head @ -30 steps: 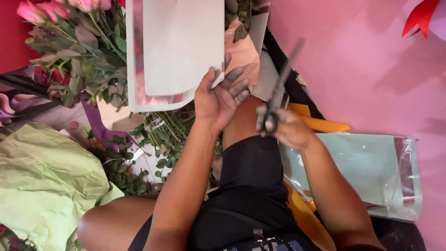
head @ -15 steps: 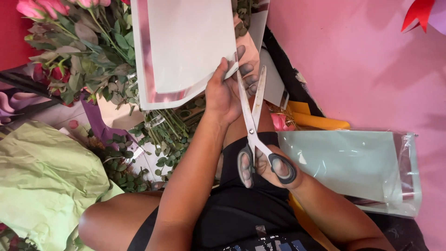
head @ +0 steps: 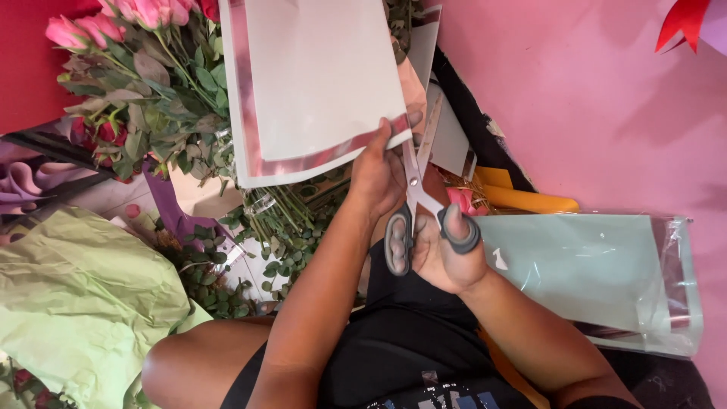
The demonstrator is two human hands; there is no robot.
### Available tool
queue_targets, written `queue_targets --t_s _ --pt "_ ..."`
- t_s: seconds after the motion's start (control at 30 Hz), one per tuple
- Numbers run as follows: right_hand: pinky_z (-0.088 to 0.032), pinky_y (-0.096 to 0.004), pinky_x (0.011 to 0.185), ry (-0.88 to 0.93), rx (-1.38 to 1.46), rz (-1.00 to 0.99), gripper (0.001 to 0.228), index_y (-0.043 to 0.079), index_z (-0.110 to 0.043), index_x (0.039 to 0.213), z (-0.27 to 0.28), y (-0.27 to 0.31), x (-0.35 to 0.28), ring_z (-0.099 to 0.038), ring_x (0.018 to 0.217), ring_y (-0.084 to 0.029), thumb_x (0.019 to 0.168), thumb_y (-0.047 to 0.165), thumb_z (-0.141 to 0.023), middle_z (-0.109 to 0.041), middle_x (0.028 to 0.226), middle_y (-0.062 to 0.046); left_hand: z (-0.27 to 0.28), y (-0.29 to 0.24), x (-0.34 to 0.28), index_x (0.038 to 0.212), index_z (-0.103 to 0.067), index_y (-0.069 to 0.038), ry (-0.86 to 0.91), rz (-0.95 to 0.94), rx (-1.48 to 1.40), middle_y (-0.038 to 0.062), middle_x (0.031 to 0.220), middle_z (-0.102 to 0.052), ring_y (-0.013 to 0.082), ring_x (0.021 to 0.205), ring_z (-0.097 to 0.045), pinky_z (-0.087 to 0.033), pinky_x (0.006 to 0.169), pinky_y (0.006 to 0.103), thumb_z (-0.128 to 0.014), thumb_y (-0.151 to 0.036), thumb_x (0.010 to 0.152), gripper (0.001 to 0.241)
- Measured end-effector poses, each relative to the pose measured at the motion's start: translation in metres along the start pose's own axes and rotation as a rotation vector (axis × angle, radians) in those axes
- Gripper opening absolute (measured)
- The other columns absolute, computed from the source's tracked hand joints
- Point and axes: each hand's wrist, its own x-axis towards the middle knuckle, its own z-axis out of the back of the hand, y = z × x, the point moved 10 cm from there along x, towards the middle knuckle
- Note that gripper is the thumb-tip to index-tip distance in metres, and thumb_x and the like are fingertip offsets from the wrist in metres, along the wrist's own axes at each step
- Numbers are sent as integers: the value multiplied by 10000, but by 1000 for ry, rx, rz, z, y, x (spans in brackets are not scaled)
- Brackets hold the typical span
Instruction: Preparing wrapping materials and inserting a large bouquet of roses into decorative sleeves.
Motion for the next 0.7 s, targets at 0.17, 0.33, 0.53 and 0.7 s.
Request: queue_targets --t_s 0.17,0.33,0.53,0.7 --pt "-668 -468 757 -208 60 -23 1069 -64 -712 1167 1 7 10 -796 791 -383 858 957 -655 -756 913 -261 12 6 3 1607 -663 -100 26 30 59 231 1172 -842 399 1045 -854 -728 853 487 -446 -567 1221 643" --pt "-644 -405 717 -263 62 -7 1006 -47 -719 1112 3 8 13 -779 735 -333 856 926 -705 -756 867 -220 21 9 1 1561 -695 -77 10 57 90 256 1191 -830 407 1048 -852 -734 837 502 -441 -565 1224 645" --pt "-631 -396 665 -304 22 -6 1037 -32 -724 1078 6 7 14 -754 669 -342 805 968 -695 -715 813 -211 21 5 0 1450 -741 -7 -1 34 80 289 1171 -824 412 1022 -851 -740 819 508 -458 -556 1225 657" --pt "-612 -387 634 -322 4 -2 1021 -30 -720 1065 28 -4 14 -739 634 -338 860 968 -644 -696 780 -208 22 3 0 1395 -763 1 -20 23 108 279 1167 -830 401 1032 -851 -734 831 495 -475 -601 1210 692"
